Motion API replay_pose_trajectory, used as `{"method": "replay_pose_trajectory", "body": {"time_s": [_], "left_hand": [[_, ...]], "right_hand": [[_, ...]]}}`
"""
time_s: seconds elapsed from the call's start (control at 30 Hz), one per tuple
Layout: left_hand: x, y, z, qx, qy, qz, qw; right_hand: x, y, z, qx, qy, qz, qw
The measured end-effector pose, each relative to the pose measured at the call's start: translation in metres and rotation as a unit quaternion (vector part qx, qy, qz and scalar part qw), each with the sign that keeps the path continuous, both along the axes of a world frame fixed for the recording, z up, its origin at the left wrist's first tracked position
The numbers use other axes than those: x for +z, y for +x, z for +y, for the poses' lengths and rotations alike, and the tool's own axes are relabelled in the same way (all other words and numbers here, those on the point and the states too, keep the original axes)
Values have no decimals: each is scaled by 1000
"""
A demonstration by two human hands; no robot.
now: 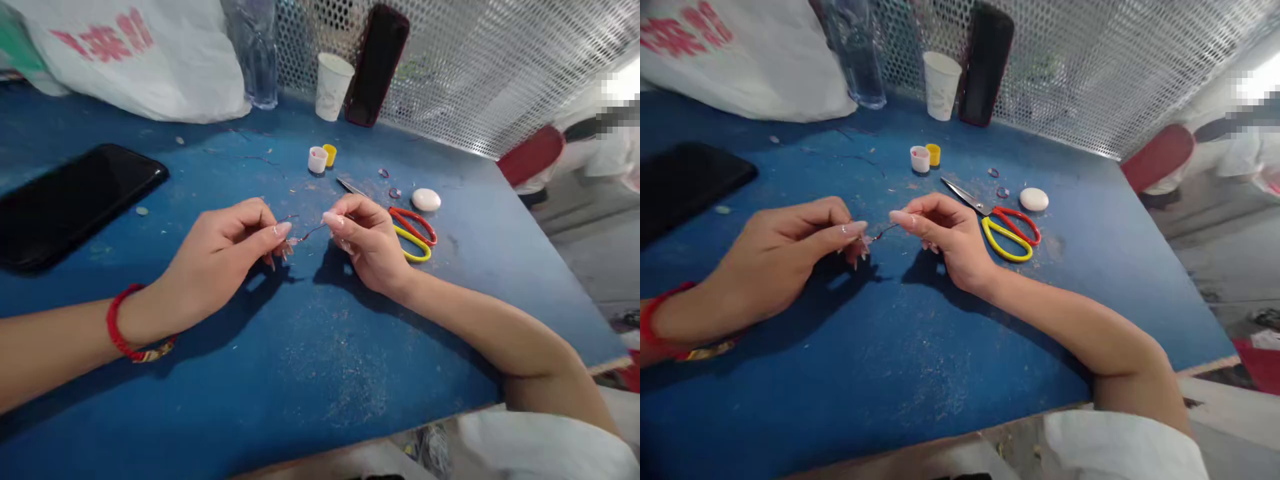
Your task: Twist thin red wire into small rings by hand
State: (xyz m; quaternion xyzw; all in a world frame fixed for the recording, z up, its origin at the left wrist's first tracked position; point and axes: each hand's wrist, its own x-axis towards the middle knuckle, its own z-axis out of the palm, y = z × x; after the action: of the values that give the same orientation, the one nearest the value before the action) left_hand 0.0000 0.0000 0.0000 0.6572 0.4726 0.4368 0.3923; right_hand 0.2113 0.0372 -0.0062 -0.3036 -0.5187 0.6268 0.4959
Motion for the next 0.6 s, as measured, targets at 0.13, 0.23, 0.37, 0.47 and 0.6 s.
{"method": "replay_pose_trajectory", "body": {"time_s": [0.13,0.23,0.37,0.47,0.6], "left_hand": [[-1,2,0,0,-8,-6,1000],[0,2,0,-4,-7,-8,1000],[2,3,0,0,-9,-13,1000],[1,3,0,-2,-15,-18,1000],[0,2,-1,-4,-21,-22,1000]], "right_hand": [[-1,0,-2,-13,1,-13,1000],[-2,1,-2,-14,23,-16,1000],[-4,3,-3,-21,45,-21,999],[-4,3,-3,-22,45,-20,999],[-2,3,-2,-16,34,-12,999]]}}
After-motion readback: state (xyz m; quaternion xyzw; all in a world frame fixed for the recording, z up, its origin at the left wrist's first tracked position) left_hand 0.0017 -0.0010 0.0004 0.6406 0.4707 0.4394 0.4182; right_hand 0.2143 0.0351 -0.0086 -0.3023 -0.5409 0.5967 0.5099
